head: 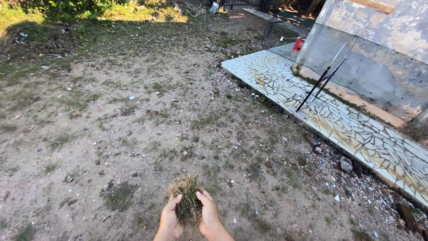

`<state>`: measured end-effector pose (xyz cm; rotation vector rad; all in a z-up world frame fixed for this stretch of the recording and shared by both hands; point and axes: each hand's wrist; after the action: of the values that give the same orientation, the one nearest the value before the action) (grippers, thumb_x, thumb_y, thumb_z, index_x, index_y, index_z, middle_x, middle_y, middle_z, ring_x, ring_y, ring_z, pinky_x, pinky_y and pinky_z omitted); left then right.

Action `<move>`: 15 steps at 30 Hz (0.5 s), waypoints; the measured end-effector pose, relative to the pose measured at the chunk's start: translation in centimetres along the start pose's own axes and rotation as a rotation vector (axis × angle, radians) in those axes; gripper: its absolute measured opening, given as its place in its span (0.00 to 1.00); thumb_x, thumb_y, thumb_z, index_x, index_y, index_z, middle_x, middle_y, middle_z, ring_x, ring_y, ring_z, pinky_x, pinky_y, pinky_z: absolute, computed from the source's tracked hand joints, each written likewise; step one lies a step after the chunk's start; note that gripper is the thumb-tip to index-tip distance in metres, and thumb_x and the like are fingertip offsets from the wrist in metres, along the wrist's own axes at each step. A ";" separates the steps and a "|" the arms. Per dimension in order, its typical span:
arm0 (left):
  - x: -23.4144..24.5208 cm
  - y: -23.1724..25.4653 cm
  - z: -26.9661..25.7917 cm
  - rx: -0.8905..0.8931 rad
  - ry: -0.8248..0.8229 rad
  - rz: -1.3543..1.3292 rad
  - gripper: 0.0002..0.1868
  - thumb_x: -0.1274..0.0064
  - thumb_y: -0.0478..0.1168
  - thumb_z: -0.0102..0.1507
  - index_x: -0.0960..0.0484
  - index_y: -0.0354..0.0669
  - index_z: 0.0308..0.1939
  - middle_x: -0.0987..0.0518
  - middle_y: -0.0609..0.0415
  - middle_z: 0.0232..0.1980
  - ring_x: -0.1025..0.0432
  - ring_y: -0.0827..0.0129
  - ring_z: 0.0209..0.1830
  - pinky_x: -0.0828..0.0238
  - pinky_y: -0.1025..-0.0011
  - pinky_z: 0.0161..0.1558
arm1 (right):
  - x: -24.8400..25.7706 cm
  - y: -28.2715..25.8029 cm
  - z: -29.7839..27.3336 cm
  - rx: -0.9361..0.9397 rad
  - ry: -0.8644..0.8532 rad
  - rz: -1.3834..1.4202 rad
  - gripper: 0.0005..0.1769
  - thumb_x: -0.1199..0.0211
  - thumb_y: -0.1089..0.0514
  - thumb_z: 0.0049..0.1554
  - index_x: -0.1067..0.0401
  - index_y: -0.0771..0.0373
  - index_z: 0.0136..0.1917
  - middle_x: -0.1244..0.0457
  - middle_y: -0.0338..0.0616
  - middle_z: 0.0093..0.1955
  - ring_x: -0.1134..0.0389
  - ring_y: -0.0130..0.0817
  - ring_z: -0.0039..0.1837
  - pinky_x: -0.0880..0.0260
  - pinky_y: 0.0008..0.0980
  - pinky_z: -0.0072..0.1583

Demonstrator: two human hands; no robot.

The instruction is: Pulling grass and digging into the dirt by hand in an outdoor area.

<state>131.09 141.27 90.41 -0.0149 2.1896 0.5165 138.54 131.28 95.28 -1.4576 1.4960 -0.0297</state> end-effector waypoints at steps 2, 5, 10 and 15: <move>-0.5 2.8 2.9 -0.008 -0.011 -0.026 0.20 0.55 0.43 0.65 0.24 0.36 0.58 0.17 0.43 0.49 0.22 0.52 0.45 0.23 0.53 0.48 | -2.0 -0.1 3.9 -0.004 0.004 0.005 0.18 0.47 0.58 0.58 0.28 0.63 0.60 0.29 0.47 0.53 0.28 0.39 0.53 0.27 0.42 0.57; -1.7 8.1 6.9 -0.096 -0.019 -0.037 0.17 0.56 0.44 0.65 0.23 0.40 0.55 0.16 0.45 0.48 0.22 0.53 0.45 0.24 0.54 0.49 | -5.7 0.2 10.1 0.002 -0.032 0.029 0.18 0.46 0.58 0.58 0.27 0.64 0.60 0.29 0.47 0.53 0.27 0.38 0.53 0.26 0.40 0.57; -2.5 17.9 15.0 -0.090 0.012 -0.058 0.17 0.56 0.47 0.66 0.22 0.40 0.52 0.16 0.47 0.48 0.22 0.53 0.44 0.24 0.53 0.49 | -14.1 0.8 20.4 -0.005 -0.023 0.089 0.17 0.45 0.57 0.59 0.27 0.65 0.59 0.29 0.48 0.51 0.27 0.40 0.51 0.26 0.40 0.55; -2.2 25.5 22.4 -0.082 0.138 -0.048 0.20 0.57 0.47 0.67 0.22 0.37 0.54 0.17 0.45 0.49 0.23 0.51 0.46 0.25 0.52 0.50 | -19.5 1.8 29.0 0.013 -0.037 0.153 0.17 0.44 0.59 0.58 0.27 0.66 0.58 0.28 0.48 0.50 0.27 0.40 0.50 0.26 0.41 0.54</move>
<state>144.61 172.45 89.09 -0.1503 2.2952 0.5929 151.09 163.71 91.66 -1.3234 1.5694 0.0801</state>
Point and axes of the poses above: each hand's wrist, its own z-axis towards the middle knuckle, its own x-axis out of the back of the hand, y = z × x
